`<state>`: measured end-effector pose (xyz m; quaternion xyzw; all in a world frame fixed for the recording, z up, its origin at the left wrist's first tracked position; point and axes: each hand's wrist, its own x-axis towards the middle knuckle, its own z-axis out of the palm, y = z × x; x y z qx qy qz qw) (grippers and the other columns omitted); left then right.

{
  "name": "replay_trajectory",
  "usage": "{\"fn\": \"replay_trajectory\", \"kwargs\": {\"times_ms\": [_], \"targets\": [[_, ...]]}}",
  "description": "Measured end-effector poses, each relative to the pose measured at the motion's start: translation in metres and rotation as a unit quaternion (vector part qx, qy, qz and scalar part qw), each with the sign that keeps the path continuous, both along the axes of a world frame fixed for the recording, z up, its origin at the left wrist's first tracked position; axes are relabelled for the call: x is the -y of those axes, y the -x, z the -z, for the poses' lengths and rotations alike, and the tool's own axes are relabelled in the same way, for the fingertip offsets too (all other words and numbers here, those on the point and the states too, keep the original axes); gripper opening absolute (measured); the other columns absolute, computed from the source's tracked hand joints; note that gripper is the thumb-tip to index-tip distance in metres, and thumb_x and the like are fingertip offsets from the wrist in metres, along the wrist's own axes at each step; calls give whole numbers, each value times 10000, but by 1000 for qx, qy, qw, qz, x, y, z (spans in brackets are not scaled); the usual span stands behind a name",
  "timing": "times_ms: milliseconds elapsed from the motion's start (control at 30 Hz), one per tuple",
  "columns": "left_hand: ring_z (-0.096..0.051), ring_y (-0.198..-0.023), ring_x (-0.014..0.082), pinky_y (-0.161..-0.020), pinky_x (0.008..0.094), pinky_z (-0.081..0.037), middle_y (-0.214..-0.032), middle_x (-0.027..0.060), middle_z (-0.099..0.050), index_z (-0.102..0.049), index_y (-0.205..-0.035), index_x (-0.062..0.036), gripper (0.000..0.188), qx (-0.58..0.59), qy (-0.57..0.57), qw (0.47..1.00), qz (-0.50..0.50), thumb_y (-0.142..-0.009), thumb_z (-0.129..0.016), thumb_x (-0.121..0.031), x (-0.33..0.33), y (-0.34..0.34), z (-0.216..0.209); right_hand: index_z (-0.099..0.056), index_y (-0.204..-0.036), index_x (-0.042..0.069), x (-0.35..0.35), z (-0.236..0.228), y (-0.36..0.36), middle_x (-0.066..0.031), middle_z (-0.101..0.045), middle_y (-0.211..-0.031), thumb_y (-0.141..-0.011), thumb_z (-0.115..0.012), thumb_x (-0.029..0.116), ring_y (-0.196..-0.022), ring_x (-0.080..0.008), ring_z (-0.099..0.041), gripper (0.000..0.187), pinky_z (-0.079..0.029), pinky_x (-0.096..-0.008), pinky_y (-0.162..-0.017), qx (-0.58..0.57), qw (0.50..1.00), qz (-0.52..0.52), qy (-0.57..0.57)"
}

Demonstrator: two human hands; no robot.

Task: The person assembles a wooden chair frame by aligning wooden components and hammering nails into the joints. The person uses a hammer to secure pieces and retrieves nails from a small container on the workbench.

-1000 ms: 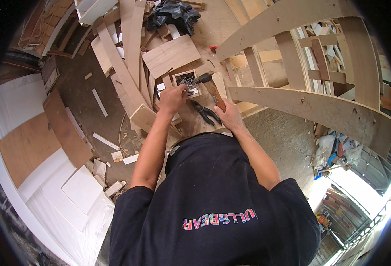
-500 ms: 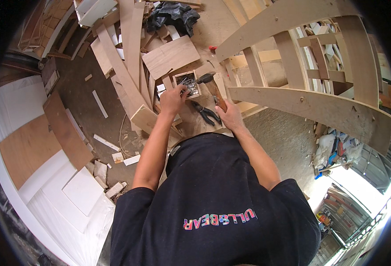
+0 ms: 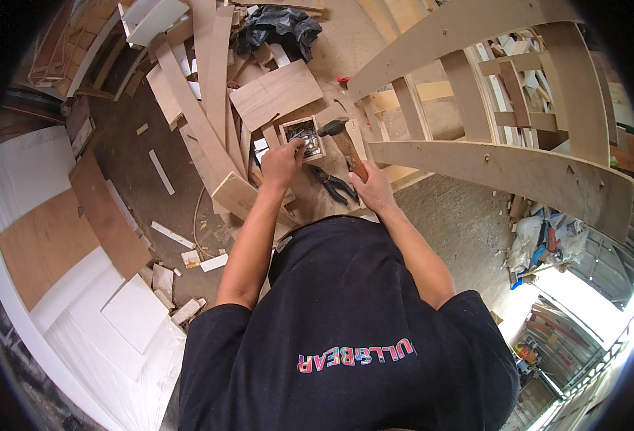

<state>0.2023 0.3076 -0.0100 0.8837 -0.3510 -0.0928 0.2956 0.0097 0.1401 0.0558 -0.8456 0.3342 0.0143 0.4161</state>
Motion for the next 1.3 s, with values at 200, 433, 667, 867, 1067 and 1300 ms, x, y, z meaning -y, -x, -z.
{"fn": "replay_trajectory", "kwargs": {"times_ms": [200, 433, 667, 867, 1067, 1300], "targets": [[-729, -740, 352, -654, 468, -563, -793, 140, -745, -775, -1025, -177, 199, -25, 41, 999, -18, -936, -707, -342, 3, 11, -5, -654, -1143, -33, 0, 5, 9, -295, -700, -991, -931, -702, 281, -978, -483, -668, 382, -526, -509, -830, -8, 1000, 0, 15], [-741, -805, 372, -726, 498, -577, -848, 163, -760, -790, -1015, -168, 255, -43, -83, 990, -104, -928, -722, -398, 38, 14, -23, -650, -1075, -31, -17, 1, 27, -273, -691, -893, -921, -718, 254, -890, -475, -673, 331, -522, -503, -772, 25, 999, -4, 33], [-747, -920, 362, -816, 495, -585, -936, 159, -774, -812, -989, -182, 252, -82, -142, 980, -115, -889, -752, -405, 49, 12, -20, -664, -1094, -27, -22, -13, 46, -267, -696, -898, -917, -722, 235, -875, -456, -679, 321, -525, -483, -765, 13, 1000, 24, -6], [-753, -913, 323, -816, 445, -589, -953, 118, -785, -839, -1013, -207, 262, -117, -98, 975, -159, -829, -766, -380, 42, 9, -21, -671, -1142, -29, -20, -8, 57, -270, -702, -921, -914, -721, 229, -885, -456, -680, 348, -527, -478, -776, 42, 998, 50, 5], [-646, -644, 175, -628, 342, -512, -739, 53, -707, -837, -996, -123, 275, -353, 78, 918, -166, -835, -827, -345, 8, 2, -17, -672, -1100, -38, -26, -13, 66, -271, -693, -900, -916, -721, 268, -867, -454, -675, 360, -518, -478, -760, 67, 996, 66, 3], [-276, -508, 65, -503, 267, -259, -606, -90, -316, -696, -983, -82, 148, -636, 223, 716, -181, -936, -765, -205, -31, 18, -71, -660, -1015, -30, -47, -33, 76, -244, -637, -775, -921, -725, 309, -726, -419, -633, 357, -489, -460, -687, 49, 996, 74, -10]]}}
